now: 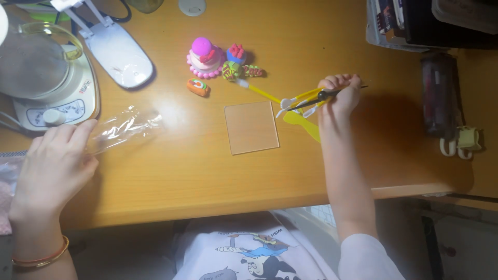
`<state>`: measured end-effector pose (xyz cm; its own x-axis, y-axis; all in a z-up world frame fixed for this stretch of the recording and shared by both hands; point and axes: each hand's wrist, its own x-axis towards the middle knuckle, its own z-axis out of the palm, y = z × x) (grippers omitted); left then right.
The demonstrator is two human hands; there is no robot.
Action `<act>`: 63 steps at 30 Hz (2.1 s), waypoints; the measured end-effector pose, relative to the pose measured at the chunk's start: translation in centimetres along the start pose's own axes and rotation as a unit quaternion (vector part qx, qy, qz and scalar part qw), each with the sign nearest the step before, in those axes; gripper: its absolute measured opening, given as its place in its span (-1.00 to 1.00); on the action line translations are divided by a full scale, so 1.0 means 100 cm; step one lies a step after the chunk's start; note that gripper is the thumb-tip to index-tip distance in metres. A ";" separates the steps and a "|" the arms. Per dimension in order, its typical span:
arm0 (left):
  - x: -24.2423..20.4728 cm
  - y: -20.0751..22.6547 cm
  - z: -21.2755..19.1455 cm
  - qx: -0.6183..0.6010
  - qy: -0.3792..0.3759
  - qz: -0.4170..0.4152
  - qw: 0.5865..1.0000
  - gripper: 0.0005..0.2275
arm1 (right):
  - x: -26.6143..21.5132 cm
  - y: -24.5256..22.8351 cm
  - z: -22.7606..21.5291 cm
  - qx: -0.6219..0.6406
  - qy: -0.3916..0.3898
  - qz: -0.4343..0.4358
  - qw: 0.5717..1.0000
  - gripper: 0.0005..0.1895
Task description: The person unboxes a set of modeling clay by opening a plastic bag, removing a yellow plastic tool and several sculpting tools, and then taking out individual colored clay packets.
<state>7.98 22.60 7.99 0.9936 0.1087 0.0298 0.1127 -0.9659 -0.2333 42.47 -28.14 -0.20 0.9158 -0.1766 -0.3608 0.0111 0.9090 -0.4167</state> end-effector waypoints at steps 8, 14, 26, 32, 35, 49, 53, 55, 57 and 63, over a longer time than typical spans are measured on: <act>0.010 0.009 0.019 0.042 0.061 0.022 0.997 -0.42 | 0.033 -0.041 -0.030 -0.007 0.017 -0.010 1.000 -0.68; 0.012 0.071 -0.069 -0.074 0.168 0.113 0.977 -0.44 | 0.014 -0.049 -0.009 -0.044 0.018 -0.056 0.997 -0.72; 0.106 0.268 -0.077 -0.815 -0.211 0.154 0.518 -0.53 | -0.198 0.064 0.087 -0.316 -0.215 -0.073 0.921 -0.66; 0.102 0.261 -0.088 -0.856 -0.267 0.062 0.439 -0.84 | -0.162 0.066 0.039 -0.448 -0.293 -0.012 0.845 -0.65; 0.093 0.246 -0.083 -0.860 -0.251 0.052 0.441 -0.78 | -0.161 0.051 0.045 -0.481 -0.389 0.049 0.785 -0.43; 0.086 0.240 -0.045 -0.863 -0.189 0.149 0.444 -0.67 | -0.061 0.050 0.003 -0.763 -0.423 -0.394 0.290 -0.92; 0.087 0.241 -0.046 -0.861 -0.135 0.146 0.468 -0.71 | -0.078 0.037 0.010 -0.778 -0.414 -0.329 0.341 -0.88; 0.088 0.241 -0.047 -0.864 -0.117 0.140 0.469 -0.72 | -0.093 0.030 0.014 -0.774 -0.409 -0.307 0.373 -0.87; 0.089 0.243 -0.042 -0.876 -0.091 0.119 0.458 -0.75 | -0.116 0.024 0.019 -0.747 -0.385 -0.321 0.437 -0.90; 0.103 0.267 -0.040 -0.882 -0.037 0.095 0.460 -0.75 | -0.183 0.034 0.034 -0.613 -0.386 -0.040 0.688 -0.85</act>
<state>21.17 -3.04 5.93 0.9896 -0.0726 0.1239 -0.0899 0.3599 0.9286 27.08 -20.57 7.82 0.8779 0.4753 0.0586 0.1607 -0.1770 -0.9710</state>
